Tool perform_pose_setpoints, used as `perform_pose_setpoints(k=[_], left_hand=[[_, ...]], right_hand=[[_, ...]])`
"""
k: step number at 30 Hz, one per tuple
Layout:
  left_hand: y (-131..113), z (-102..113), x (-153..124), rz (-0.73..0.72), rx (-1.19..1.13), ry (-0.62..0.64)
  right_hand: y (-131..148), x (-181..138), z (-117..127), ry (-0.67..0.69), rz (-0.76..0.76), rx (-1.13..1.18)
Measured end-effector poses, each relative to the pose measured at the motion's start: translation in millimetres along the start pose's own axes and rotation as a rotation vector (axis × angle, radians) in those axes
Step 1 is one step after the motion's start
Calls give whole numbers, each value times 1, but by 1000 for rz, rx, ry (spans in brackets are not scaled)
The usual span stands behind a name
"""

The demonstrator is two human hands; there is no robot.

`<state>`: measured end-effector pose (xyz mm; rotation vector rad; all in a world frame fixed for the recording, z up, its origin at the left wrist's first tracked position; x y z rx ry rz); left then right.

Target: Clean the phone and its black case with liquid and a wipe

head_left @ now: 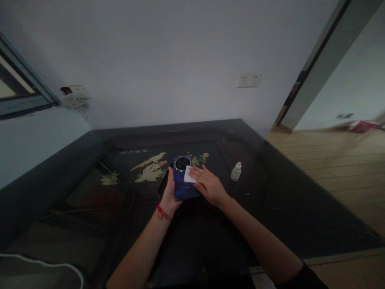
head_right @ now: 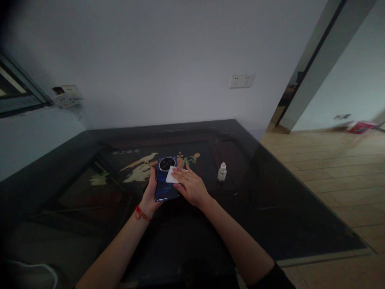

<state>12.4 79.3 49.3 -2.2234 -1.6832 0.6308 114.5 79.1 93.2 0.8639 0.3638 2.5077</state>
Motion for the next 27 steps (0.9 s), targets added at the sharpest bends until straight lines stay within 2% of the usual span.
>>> perform_pose_setpoints(k=[4, 7, 9, 15, 22, 27], left_hand=[[16, -5, -3, 81, 21, 46], [26, -6, -5, 132, 51, 78], [32, -4, -7, 161, 99, 57], [35, -2, -11, 207, 238, -41], [34, 1, -9, 221, 230, -131], [29, -8, -7, 154, 161, -66]], right_hand=[[-18, 1, 7, -93, -170, 90], [-26, -1, 13, -125, -208, 131], [-29, -1, 16, -121, -213, 130], [-17, 1, 20, -40, -93, 28], [7, 1, 8, 60, 141, -96], [-3, 2, 9, 2, 55, -161]])
Point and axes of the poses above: each hand's wrist, its own x-axis towards the middle knuckle, its own z-axis out of the back of the hand, y = z × x, the point moved 7 cm from there along x, towards the middle knuckle, and after that the axes turned 6 degrees about y, right-handed, at the moved point
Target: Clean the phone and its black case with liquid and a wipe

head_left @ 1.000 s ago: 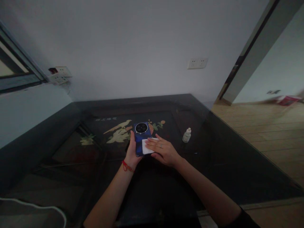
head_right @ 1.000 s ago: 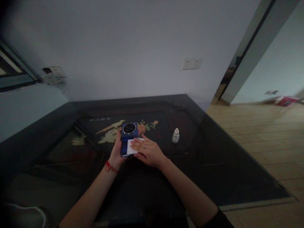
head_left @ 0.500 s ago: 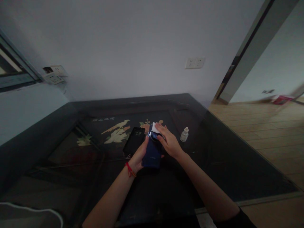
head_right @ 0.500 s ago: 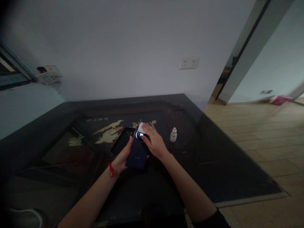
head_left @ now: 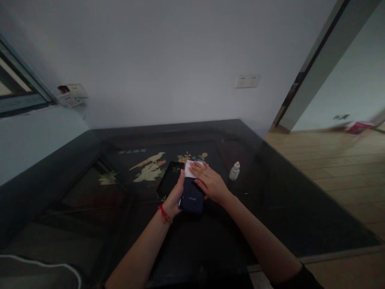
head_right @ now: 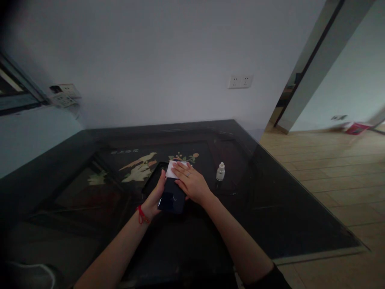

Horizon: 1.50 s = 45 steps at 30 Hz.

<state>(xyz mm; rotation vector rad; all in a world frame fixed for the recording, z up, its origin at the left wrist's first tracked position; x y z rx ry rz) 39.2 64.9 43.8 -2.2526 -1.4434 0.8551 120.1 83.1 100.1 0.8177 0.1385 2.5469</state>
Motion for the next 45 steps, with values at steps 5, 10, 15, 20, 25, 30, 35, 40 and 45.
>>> perform_pose_setpoints(k=[5, 10, 15, 20, 25, 30, 35, 40, 45], left_hand=[[-6, 2, 1, -37, -26, 37], [-6, 2, 0, -15, -34, 44], [-8, -1, -3, -11, -53, 54], [-3, -4, -3, 36, -61, 128], [-7, 5, 1, 36, -68, 122], [-9, 4, -3, 51, 5, 102], [2, -5, -7, 85, 58, 112], [0, 1, 1, 26, 2, 84], [-5, 5, 5, -3, -91, 87]], right_hand=[[4, -2, 0, 62, 81, 21], [-5, -3, 7, -7, -7, 37], [1, -2, 4, 61, 89, 55], [-21, -4, 10, -51, -95, 89], [-28, -11, 13, -50, -91, 161], [-48, -19, 48, -434, -402, 203], [-31, 3, 26, -310, -383, 242], [6, 11, 0, -172, -161, 206], [20, 12, -12, -10, 7, 172]])
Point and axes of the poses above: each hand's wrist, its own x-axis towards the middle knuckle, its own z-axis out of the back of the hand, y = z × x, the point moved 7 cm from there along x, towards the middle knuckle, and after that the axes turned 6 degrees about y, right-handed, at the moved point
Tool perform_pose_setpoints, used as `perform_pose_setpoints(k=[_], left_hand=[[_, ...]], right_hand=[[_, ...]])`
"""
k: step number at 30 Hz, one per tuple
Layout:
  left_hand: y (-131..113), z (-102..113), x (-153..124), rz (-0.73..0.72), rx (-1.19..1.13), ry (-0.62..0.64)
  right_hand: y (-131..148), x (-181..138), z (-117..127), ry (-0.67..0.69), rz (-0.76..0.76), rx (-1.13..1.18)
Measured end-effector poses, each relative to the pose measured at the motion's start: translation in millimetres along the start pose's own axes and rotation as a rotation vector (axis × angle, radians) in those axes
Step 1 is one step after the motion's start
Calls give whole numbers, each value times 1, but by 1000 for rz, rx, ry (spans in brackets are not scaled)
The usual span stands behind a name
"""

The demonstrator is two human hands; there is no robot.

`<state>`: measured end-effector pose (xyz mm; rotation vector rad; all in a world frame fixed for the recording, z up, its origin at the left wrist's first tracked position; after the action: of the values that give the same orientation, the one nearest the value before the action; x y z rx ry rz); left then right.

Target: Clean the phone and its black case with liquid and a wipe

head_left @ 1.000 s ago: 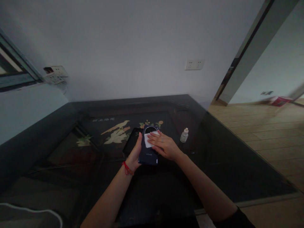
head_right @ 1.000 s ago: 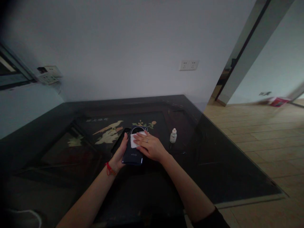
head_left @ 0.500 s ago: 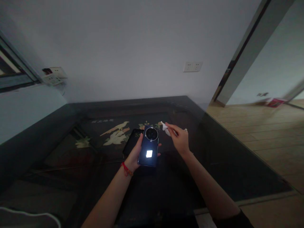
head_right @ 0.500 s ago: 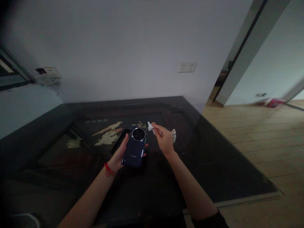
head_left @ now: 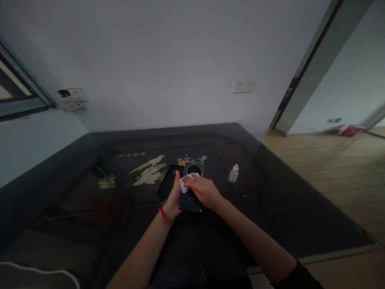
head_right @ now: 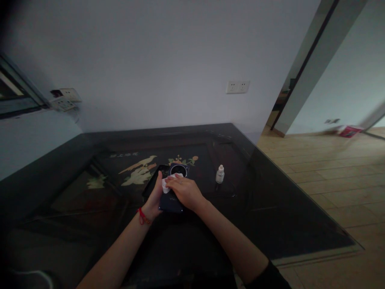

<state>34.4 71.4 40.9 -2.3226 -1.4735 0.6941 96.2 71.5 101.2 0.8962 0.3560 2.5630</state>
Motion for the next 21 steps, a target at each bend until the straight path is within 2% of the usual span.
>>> perform_pose_setpoints(k=[2, 5, 8, 11, 13, 14, 15, 18, 21], left_hand=[[2, -1, -2, 30, 37, 5], [7, -2, -6, 78, 98, -14], [6, 0, -4, 55, 81, -7], [-2, 6, 0, -13, 43, -17], [-10, 13, 2, -71, 27, -71], [-15, 16, 1, -103, 16, -102], [-20, 18, 0, -141, 3, -124], [-33, 19, -4, -226, -21, -145], [-35, 17, -6, -200, -13, -143]], right_hand=[[-14, 1, 8, -42, -67, -5], [-44, -4, 24, -165, -256, 6], [-59, -15, 28, -221, -386, -8], [-54, -20, 18, -139, -390, -33], [-48, -18, 11, -58, -346, 37], [-49, -18, 12, -60, -341, 98], [-54, -18, 16, -99, -357, 163], [-86, -31, 39, -360, -536, 265], [-112, -41, 42, -386, -654, 269]])
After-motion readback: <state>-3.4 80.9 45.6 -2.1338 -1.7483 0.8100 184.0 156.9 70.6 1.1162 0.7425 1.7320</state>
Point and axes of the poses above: each hand's wrist, its own x-axis towards the middle knuckle, its own z-axis out of the back of the hand, y = z × x, the point moved 7 cm from there along x, towards the middle knuckle, and after that the axes turned 6 degrees about y, right-handed, at the moved point
